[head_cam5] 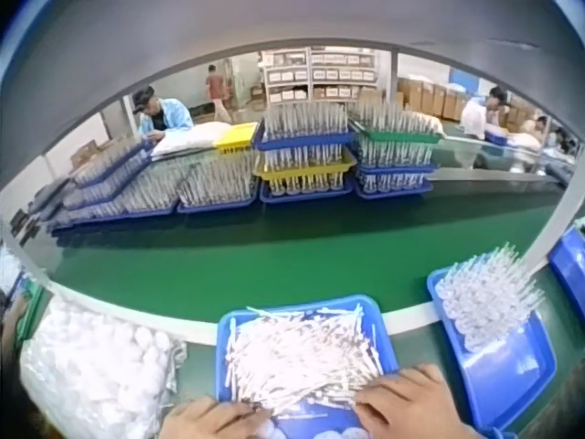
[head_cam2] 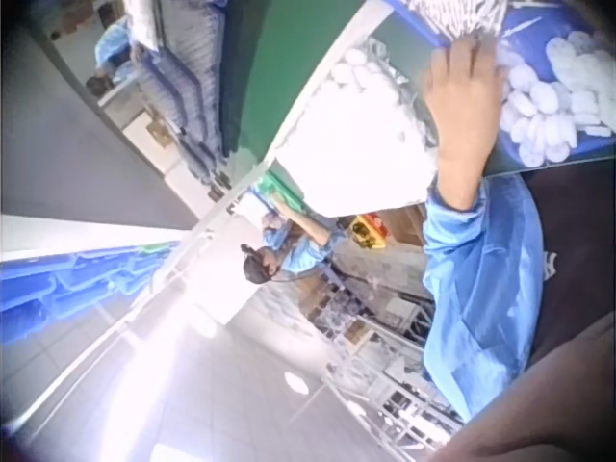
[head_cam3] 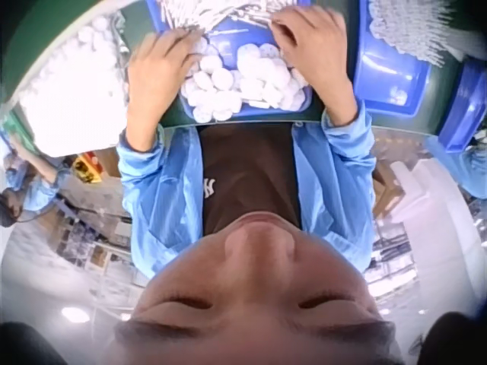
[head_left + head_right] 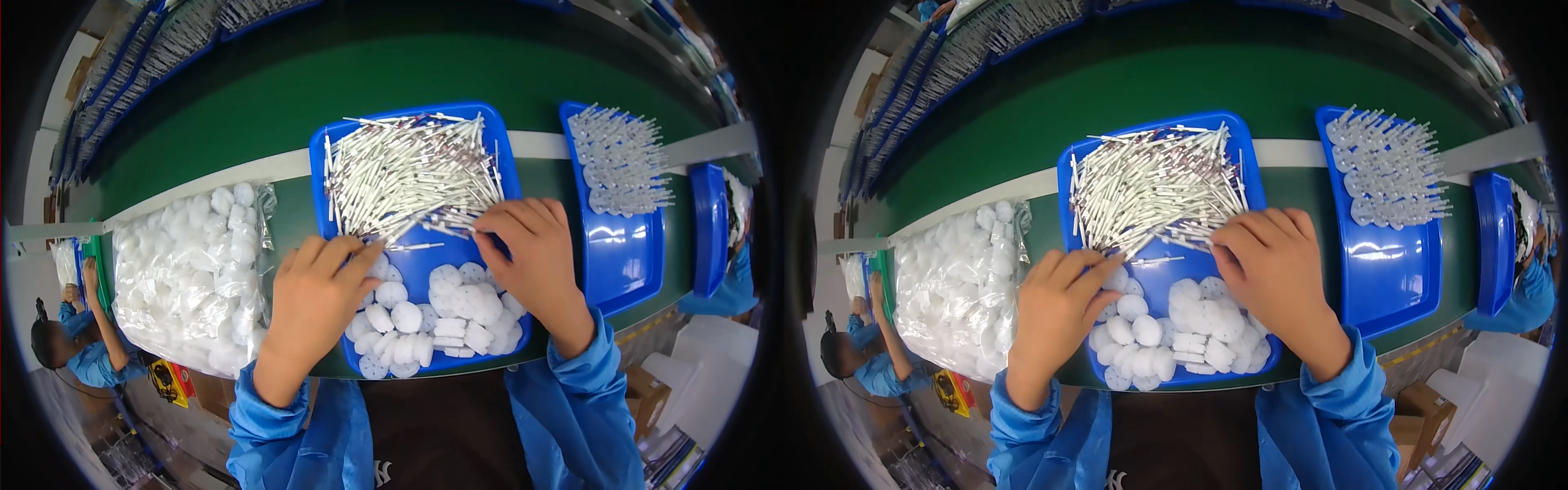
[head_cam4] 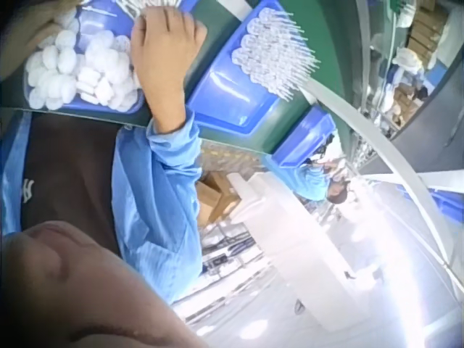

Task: The person inserts small white sticks into the holes of white circular plastic discs. They pick up a disc and a stick, align them, and push the stick into the disc. The completed items are placed into a blue tray on the right.

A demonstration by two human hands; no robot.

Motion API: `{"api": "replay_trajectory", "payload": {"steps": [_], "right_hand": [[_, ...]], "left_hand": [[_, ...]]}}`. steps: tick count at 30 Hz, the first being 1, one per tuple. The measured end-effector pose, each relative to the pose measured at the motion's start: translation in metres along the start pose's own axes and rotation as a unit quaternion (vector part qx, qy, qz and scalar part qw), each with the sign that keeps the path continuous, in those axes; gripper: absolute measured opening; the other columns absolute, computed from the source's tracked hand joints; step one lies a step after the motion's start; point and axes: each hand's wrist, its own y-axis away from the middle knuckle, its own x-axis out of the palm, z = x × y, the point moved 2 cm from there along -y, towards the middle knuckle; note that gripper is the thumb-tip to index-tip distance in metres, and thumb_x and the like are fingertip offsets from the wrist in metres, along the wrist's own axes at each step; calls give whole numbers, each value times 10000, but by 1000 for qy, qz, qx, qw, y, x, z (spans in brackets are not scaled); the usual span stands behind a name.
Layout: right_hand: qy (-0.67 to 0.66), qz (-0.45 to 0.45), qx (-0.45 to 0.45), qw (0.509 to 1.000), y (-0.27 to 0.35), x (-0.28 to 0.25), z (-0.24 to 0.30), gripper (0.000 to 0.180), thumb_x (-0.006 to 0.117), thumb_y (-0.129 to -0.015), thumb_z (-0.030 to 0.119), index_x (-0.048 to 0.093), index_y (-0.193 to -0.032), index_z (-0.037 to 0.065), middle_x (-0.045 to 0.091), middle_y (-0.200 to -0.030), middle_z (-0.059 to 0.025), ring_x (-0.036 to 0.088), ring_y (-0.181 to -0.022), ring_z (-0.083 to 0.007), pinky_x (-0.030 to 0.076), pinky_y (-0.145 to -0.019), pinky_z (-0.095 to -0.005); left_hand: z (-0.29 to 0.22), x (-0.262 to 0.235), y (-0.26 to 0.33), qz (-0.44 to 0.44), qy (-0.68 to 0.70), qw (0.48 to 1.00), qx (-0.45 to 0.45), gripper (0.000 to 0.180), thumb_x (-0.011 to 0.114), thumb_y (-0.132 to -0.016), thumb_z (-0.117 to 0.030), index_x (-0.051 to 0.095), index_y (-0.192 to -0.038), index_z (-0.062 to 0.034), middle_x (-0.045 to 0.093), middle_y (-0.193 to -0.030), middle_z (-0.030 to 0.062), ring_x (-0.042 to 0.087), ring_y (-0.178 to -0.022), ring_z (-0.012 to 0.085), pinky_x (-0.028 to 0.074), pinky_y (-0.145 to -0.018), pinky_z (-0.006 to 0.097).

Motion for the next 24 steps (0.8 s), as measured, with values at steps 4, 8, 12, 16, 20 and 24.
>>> {"api": "replay_trajectory", "payload": {"steps": [4,8,12,16,20,24], "right_hand": [[-87,21,42,995,13,-8,-3,154,882,-846,120,755,-929,148,758,-819,2,689,-748,-217,471,-919,-409],[-166,56,94,980,15,-14,-10,185,914,-836,122,794,-975,143,771,-812,-3,667,-684,-176,454,-910,-369],[-260,41,148,953,14,-25,-12,161,896,-879,113,820,-1021,109,817,-860,-10,730,-738,-162,456,-921,-342],[-469,-34,220,855,-12,-22,5,105,844,-925,45,826,-1027,68,849,-988,-42,795,-927,-167,528,-901,-346],[-383,-74,73,918,-47,-4,15,165,849,-895,36,828,-1051,82,841,-1046,-54,788,-925,-183,554,-781,-337],[-242,-75,27,967,-47,-1,14,220,888,-835,65,832,-1044,105,819,-912,-45,759,-767,-190,520,-706,-322]], "left_hand": [[5,7,2,-23,-5,1000,19,503,879,-774,-190,804,-1272,-180,724,-1174,-9,656,-911,229,573,-781,386],[11,12,5,-19,-22,998,48,521,874,-763,-192,808,-1278,-228,687,-1133,-13,649,-898,215,548,-736,367],[16,-1,3,-29,74,997,13,436,869,-815,-130,830,-1249,-148,680,-1026,42,649,-871,213,512,-733,334],[3,-2,-35,-156,338,928,5,333,810,-883,-34,839,-1213,-69,679,-1033,79,641,-784,202,526,-680,328],[-12,11,-58,-186,523,830,-57,332,739,-961,74,787,-1282,3,674,-1052,99,671,-885,148,578,-758,295],[-15,25,-59,-156,638,739,-152,388,734,-970,109,735,-1350,26,667,-1100,77,713,-1004,145,633,-870,277]]}}
